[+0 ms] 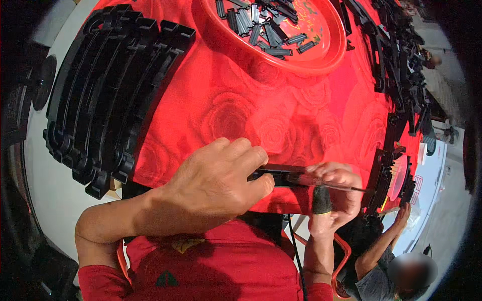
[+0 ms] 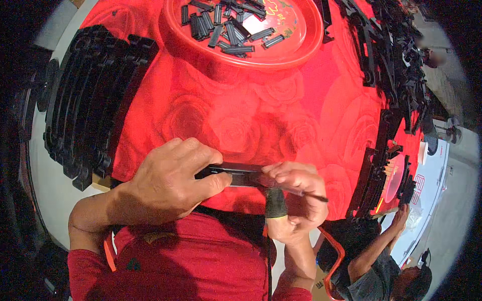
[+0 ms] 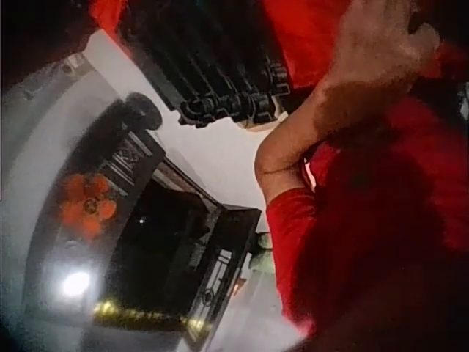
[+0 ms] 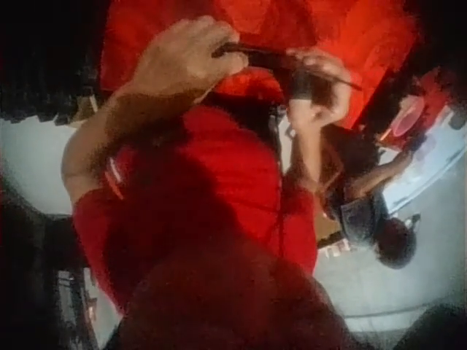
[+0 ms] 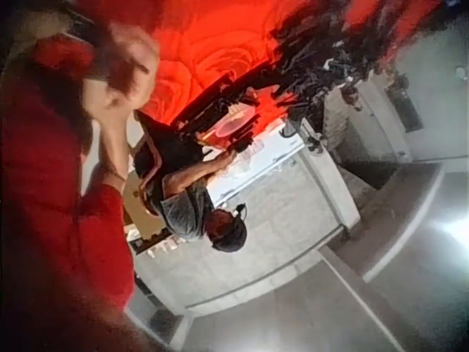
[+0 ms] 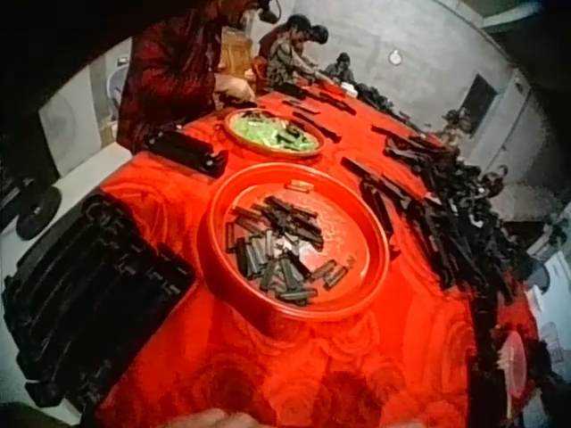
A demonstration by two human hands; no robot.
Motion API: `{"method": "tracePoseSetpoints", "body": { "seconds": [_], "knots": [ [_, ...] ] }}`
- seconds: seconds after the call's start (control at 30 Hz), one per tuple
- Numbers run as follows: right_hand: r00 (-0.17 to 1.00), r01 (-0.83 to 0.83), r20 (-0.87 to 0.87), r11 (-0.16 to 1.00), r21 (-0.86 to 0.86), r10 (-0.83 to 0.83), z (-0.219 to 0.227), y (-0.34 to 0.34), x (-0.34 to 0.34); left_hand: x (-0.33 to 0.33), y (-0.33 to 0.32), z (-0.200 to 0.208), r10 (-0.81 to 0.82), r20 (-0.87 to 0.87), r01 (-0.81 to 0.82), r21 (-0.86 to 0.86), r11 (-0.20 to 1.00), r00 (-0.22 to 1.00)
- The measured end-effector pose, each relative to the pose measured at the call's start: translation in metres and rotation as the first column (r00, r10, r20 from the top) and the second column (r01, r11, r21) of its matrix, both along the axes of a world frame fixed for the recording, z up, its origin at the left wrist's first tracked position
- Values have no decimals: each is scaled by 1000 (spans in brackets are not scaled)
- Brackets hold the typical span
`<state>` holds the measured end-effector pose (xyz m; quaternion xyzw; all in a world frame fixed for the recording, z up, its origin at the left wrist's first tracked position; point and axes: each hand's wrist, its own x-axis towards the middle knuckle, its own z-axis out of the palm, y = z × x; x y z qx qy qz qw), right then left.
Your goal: The person assembles black plastic components, picking small parts from a tray and pressing them into the plastic casings by hand.
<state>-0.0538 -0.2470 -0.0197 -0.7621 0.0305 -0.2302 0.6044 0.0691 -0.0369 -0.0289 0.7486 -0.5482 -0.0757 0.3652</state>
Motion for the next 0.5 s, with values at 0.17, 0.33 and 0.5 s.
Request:
{"method": "tracePoseSetpoints", "body": {
  "seconds": [0.17,0.33,0.5],
  "knots": [
    [1000,21,6,999,-32,-21,0,-2,8,-2,-5,3,3,28,-3,3,1000,1000],
    [991,35,-114,696,718,67,18,10,16,-5,-1,1,34,104,-31,-34,999,994],
    [995,-69,5,653,754,100,16,9,17,-3,-2,1,27,65,-25,-19,999,998]
  ]
}}
